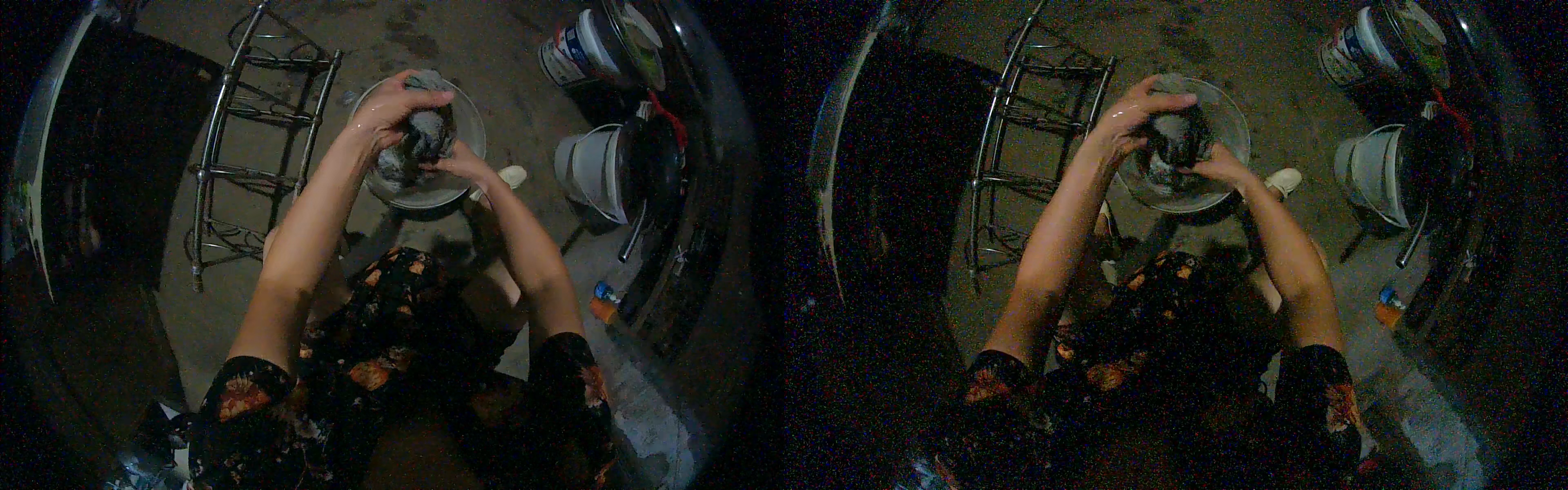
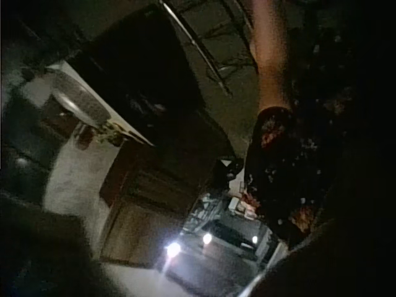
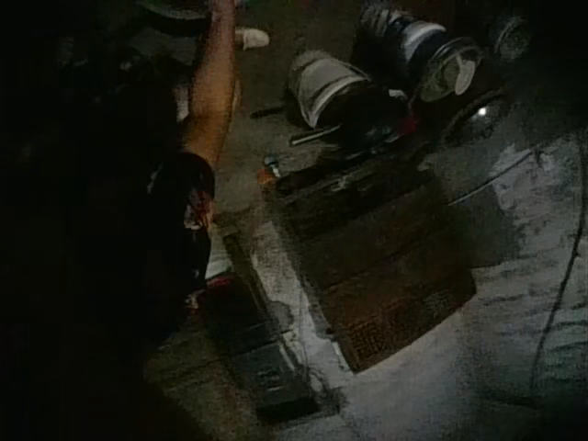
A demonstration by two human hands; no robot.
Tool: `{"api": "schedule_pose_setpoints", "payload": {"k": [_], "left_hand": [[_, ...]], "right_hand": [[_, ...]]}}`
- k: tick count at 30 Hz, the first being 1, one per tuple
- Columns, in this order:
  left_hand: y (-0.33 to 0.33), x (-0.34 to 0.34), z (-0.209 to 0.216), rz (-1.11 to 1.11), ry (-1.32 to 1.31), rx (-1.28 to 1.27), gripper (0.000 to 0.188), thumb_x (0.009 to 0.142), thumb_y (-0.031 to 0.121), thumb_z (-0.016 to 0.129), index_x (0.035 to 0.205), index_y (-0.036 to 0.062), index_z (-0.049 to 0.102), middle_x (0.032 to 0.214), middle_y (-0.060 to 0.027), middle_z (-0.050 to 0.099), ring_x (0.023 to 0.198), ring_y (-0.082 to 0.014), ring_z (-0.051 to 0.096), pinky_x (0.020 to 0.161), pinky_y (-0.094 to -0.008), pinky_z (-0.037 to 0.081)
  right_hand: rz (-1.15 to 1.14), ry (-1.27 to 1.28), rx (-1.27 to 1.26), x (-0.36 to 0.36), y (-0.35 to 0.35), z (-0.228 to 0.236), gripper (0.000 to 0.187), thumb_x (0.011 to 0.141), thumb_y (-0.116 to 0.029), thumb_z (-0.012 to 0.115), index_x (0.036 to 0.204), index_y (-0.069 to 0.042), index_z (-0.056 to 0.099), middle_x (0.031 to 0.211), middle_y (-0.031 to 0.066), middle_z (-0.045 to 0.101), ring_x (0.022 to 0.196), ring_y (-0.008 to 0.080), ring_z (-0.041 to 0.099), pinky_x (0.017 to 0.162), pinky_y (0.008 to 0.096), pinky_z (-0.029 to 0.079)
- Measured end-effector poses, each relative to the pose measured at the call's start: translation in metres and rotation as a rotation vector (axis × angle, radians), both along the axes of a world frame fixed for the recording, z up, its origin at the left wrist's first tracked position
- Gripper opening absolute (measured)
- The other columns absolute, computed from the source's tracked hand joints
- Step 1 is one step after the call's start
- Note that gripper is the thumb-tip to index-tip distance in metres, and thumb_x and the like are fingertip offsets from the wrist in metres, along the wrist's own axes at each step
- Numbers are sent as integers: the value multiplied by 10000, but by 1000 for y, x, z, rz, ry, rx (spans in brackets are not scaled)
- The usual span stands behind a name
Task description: The person cleans a small metal frame by hand using a cloth, first wiping the exterior bars and then rinsing and wringing the cloth in a bucket of water before continuing to wipe the frame's surfaces.
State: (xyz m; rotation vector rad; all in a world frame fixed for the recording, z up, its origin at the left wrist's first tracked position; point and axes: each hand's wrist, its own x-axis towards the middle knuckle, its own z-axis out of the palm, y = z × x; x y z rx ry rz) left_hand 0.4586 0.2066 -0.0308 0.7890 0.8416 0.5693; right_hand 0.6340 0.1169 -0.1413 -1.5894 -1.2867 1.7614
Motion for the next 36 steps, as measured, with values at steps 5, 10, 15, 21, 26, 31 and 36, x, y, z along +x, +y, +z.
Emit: {"api": "schedule_pose_setpoints", "payload": {"k": [5, 10, 15, 21, 26, 31, 36], "left_hand": [[14, 4, -76, -86, 165, -131, 667, 777, 63, 687, 1350, 124, 352, 1019, -90, 609, 789, -200, 612, 566, -307, 504], [17, -1, -104, -21, 223, -185, 612, 848, 230, 608, 1385, 134, 332, 1119, -111, 564, 801, -206, 580, 559, -308, 458], [3, 6, -74, -76, 289, -435, 661, 871, 511, 487, 1371, 96, 367, 1319, -149, 441, 1126, -296, 461, 925, -472, 368], [-10, -8, -101, -228, 59, -453, 711, 865, 620, 445, 1307, 63, 445, 1364, -152, 416, 1224, -301, 413, 1003, -506, 311], [-3, -15, -114, -110, 79, -290, 558, 910, 516, 443, 1204, 45, 490, 1164, -124, 525, 1010, -259, 511, 859, -415, 408], [-12, -2, -95, -87, 164, -230, 483, 932, 493, 415, 1068, 52, 556, 1018, -50, 573, 836, -153, 507, 717, -327, 424], [-17, -2, -54, -273, 56, -142, 619, 878, 592, 452, 1184, 61, 543, 1197, -58, 550, 1059, -207, 499, 876, -412, 404]], "right_hand": [[-283, 215, -362, 3, 1, 15, 743, 771, -389, 715, 1304, 25, 402, 1269, 126, 516, 1164, 230, 488, 982, 346, 380], [-435, 245, -301, -11, -2, 25, 531, 831, -423, 648, 1151, -16, 530, 1073, 81, 604, 989, 217, 571, 847, 309, 440], [-276, 484, -337, 22, 2, 6, 474, 890, -448, 552, 1149, -52, 545, 1044, 28, 610, 822, 93, 580, 674, 217, 458], [-368, 691, -362, -5, 12, 62, 583, 886, -571, 464, 1155, -62, 553, 1048, 60, 629, 872, 156, 598, 724, 299, 477], [-493, 385, -436, 14, 18, 40, 558, 867, -558, 513, 1097, -51, 561, 1030, 90, 631, 896, 213, 621, 723, 333, 516], [-258, -295, -76, 25, 12, 7, 361, 874, -393, 581, 960, -44, 607, 884, 52, 626, 754, 151, 604, 599, 269, 504], [-481, 272, -301, 26, 10, -1, 328, 837, -322, 628, 1035, -66, 573, 895, 35, 613, 710, 149, 593, 638, 303, 496]]}}
